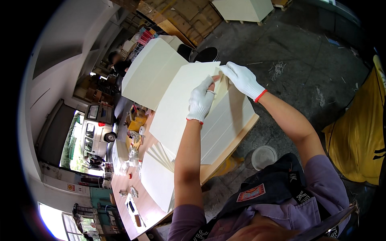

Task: The person sands the edges of white rectangular panels using a sanding block. They repeatedly pick up a panel, sand its edges, and place it back on the table. The task is performed one panel at a time in a repetitive cycle.

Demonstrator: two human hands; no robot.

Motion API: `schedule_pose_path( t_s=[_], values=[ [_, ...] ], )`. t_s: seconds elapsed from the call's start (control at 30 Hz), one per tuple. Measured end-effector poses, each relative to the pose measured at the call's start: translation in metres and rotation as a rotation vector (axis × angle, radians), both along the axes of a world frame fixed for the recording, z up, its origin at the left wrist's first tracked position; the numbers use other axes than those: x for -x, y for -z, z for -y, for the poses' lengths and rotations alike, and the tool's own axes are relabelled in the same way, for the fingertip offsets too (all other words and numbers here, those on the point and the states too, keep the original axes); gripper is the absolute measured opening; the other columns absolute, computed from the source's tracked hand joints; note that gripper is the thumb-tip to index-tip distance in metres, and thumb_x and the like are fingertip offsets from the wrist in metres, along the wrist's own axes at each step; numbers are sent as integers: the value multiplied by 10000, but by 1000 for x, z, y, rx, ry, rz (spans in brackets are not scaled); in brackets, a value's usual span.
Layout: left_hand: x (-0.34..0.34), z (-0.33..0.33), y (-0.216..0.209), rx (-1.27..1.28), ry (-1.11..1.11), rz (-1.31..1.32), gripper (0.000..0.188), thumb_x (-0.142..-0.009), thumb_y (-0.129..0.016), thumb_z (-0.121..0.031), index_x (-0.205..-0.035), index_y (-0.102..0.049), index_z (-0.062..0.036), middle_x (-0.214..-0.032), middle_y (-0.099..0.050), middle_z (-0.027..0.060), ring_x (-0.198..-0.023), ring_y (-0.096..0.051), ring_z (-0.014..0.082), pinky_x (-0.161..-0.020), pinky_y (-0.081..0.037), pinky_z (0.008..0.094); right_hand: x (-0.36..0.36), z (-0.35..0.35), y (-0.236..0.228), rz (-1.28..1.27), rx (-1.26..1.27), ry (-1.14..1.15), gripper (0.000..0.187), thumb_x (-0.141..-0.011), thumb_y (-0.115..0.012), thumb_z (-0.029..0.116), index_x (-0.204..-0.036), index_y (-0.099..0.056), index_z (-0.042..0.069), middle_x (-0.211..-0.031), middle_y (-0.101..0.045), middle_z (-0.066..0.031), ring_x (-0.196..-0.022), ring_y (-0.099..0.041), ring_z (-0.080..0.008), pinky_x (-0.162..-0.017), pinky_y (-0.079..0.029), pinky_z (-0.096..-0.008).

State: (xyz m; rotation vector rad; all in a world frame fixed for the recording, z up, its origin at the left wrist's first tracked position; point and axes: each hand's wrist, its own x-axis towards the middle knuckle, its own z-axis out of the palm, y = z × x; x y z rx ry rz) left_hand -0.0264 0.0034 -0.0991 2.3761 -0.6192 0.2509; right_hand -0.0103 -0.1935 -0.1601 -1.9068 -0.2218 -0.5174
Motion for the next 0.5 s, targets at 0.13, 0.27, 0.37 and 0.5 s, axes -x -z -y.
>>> schedule_pose_path(
  t_s=[0.13,0.27,0.37,0.5],
  values=[
    [3,0,1,-101,-1,-42,362,-970,-728,-264,-1329,-714,-219,-1220,-750,156,-1092,-726,327,-967,-548,387,0,0,2,7,-15,7,535,-1084,-428,542,-1119,-657,59,-993,-721,-234,-980,-683,-439,-812,-505,-515],
    [1,0,2,-101,-16,-63,414,-915,-794,-292,-1315,-719,-216,-1204,-755,150,-1072,-729,323,-951,-550,394,2,-1,-1,-8,-19,1,539,-1085,-425,544,-1104,-654,57,-988,-721,-233,-976,-685,-436,-812,-506,-511],
    [5,3,-4,-120,-25,-43,403,-924,-784,-286,-1317,-719,-219,-1205,-755,150,-1073,-731,326,-945,-550,400,1,0,2,-7,-20,7,546,-1085,-423,552,-1098,-655,58,-977,-721,-229,-972,-688,-430,-816,-508,-504],
    [15,8,-13,-83,-51,-90,358,-963,-736,-266,-1318,-718,-221,-1233,-748,149,-1091,-731,327,-939,-552,393,4,0,-1,-28,-23,3,539,-1088,-425,551,-1083,-640,57,-937,-687,-206,-921,-668,-407,-802,-497,-480]
  ],
)
